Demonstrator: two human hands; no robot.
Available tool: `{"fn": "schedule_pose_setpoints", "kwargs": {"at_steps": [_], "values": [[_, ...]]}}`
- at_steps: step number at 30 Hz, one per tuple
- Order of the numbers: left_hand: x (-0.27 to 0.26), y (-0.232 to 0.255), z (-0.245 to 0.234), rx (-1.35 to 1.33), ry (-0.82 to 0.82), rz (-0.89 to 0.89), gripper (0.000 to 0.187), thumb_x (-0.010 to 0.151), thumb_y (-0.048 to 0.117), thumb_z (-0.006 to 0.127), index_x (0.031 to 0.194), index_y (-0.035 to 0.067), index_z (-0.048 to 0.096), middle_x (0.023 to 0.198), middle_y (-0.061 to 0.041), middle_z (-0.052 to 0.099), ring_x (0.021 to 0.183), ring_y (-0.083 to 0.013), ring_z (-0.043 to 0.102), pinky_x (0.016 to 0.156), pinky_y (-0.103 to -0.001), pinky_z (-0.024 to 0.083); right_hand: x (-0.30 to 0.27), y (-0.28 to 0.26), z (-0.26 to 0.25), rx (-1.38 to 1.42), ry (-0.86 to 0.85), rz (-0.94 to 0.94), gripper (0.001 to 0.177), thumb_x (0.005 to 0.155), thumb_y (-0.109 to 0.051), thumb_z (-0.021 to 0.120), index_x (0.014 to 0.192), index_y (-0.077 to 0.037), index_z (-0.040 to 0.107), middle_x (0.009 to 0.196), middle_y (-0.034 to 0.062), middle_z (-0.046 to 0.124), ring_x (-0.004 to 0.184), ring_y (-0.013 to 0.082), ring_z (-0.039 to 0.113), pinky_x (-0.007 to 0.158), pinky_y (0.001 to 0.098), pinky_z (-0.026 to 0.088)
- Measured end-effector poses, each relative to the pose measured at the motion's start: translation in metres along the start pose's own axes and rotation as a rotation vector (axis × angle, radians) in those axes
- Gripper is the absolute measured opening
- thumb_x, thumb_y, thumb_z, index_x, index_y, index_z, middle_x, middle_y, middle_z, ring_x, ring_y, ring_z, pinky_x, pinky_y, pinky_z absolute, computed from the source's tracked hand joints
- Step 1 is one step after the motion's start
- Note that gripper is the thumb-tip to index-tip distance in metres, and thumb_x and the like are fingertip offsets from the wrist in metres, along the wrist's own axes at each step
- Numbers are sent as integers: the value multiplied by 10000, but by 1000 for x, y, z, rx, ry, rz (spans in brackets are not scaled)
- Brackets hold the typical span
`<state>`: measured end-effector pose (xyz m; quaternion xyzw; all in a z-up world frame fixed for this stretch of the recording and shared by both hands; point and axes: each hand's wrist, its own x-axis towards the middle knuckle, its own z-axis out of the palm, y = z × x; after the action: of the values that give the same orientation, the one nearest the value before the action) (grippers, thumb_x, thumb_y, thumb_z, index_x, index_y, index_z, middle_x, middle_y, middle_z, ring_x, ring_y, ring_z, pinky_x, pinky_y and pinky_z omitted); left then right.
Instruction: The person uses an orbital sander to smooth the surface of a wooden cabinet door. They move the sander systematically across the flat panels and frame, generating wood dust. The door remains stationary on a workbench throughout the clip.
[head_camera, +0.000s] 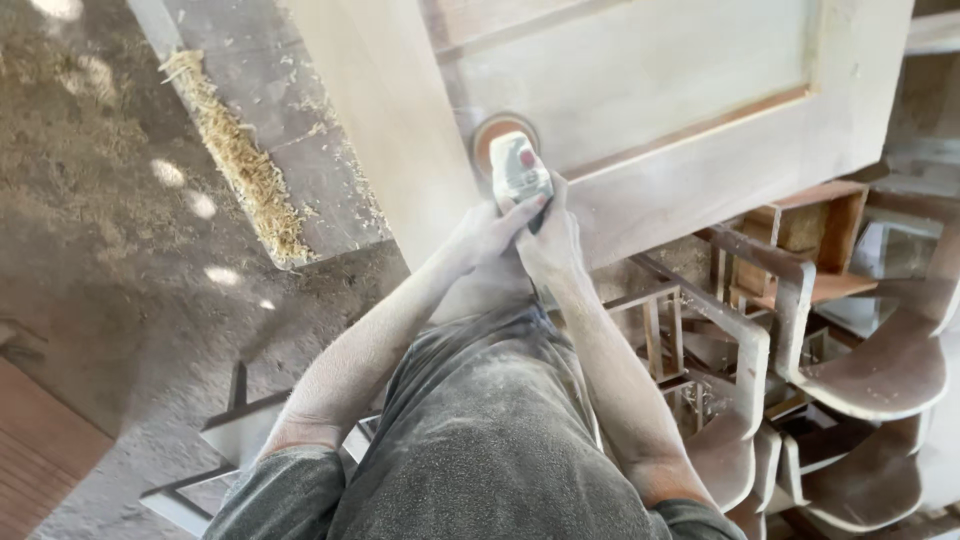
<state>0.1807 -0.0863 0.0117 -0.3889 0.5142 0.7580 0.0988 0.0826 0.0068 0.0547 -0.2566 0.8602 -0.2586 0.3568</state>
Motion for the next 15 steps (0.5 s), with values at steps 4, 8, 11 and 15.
{"fn": "schedule_pose_setpoints", "kwargs": {"at_steps": [4,8,11,15], "values": [[10,10,-15,20,14,9,713,931,654,548,1233,31,718,1065,-123,774,1007,-243,731,838,-340,557,18,-12,3,2,-13,71,738,926,-425,715,1495,-141,342,1147,259,721,1108,451,689,905,519,547],[16,15,-27,80,-10,-60,687,955,634,513,1335,86,675,1148,-135,741,1058,-249,688,897,-353,531,25,-26,-2,-108,2,82,711,874,-319,716,1470,-143,371,1129,289,716,1104,467,681,931,525,551],[22,20,-20,-88,-89,103,716,948,582,546,1479,102,539,1347,-64,652,1229,-196,612,1040,-325,461,20,-33,-18,-19,96,-48,650,819,-187,667,1424,-149,433,1124,299,712,1092,493,665,914,543,545],[22,14,-14,-261,-83,-118,707,918,552,572,1416,51,540,1242,-144,681,1078,-293,703,910,-462,612,11,-41,-29,-70,-49,124,695,880,-424,667,1441,-152,360,1030,286,716,1023,499,670,913,568,516]]}}
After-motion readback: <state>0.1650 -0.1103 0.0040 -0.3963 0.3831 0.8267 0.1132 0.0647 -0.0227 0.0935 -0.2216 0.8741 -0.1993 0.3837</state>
